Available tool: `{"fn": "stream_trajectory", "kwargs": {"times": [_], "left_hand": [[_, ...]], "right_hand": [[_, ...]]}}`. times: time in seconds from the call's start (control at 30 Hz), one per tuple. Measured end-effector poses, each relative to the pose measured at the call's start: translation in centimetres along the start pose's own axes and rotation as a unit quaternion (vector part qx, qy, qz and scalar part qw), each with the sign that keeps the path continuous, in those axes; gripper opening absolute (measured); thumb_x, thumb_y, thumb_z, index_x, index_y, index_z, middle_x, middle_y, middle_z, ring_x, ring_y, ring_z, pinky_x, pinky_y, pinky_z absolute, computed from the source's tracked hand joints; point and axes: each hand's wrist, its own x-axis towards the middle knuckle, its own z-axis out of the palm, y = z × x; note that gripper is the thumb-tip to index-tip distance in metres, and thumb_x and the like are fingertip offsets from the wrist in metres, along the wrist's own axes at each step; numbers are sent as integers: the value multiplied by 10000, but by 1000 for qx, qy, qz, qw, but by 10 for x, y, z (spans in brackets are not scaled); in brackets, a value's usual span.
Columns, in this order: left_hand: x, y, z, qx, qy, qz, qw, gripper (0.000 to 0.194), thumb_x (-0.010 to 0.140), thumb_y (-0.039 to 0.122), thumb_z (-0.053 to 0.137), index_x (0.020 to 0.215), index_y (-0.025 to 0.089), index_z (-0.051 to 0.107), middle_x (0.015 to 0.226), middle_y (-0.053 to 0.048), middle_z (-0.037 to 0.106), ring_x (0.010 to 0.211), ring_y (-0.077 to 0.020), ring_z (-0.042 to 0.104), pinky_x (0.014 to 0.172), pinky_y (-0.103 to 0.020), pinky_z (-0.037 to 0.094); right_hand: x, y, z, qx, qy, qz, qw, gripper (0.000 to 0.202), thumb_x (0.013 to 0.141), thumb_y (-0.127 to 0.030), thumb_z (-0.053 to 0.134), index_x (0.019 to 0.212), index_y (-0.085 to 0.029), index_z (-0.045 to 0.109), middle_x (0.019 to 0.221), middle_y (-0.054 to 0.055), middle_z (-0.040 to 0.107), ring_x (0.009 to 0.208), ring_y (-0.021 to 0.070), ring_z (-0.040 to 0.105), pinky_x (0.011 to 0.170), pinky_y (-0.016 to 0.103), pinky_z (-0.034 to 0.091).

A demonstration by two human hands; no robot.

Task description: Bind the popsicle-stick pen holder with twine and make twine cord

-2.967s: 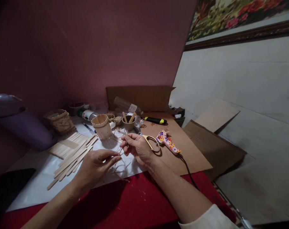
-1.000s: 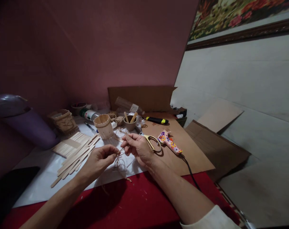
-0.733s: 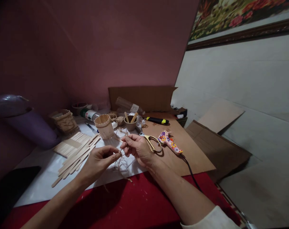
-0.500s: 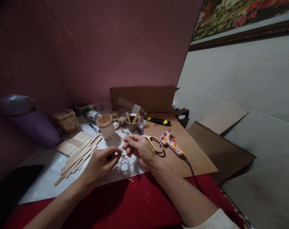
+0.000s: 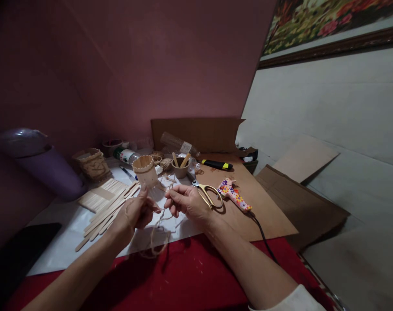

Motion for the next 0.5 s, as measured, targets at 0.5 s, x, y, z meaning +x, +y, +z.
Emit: {"fn": "stream_trajectory", "kwargs": {"times": [0.5], "left_hand": [[7, 2, -12, -76, -14, -124, 989, 624, 749, 736, 361, 834, 140, 527, 545, -58, 630, 449, -166, 560, 489, -266, 376]], "right_hand": [[-5, -13, -2, -17, 5, 3, 1000, 211, 808, -356, 625, 799, -146, 608, 580, -14, 622, 340, 0, 249, 353, 174, 127]]}}
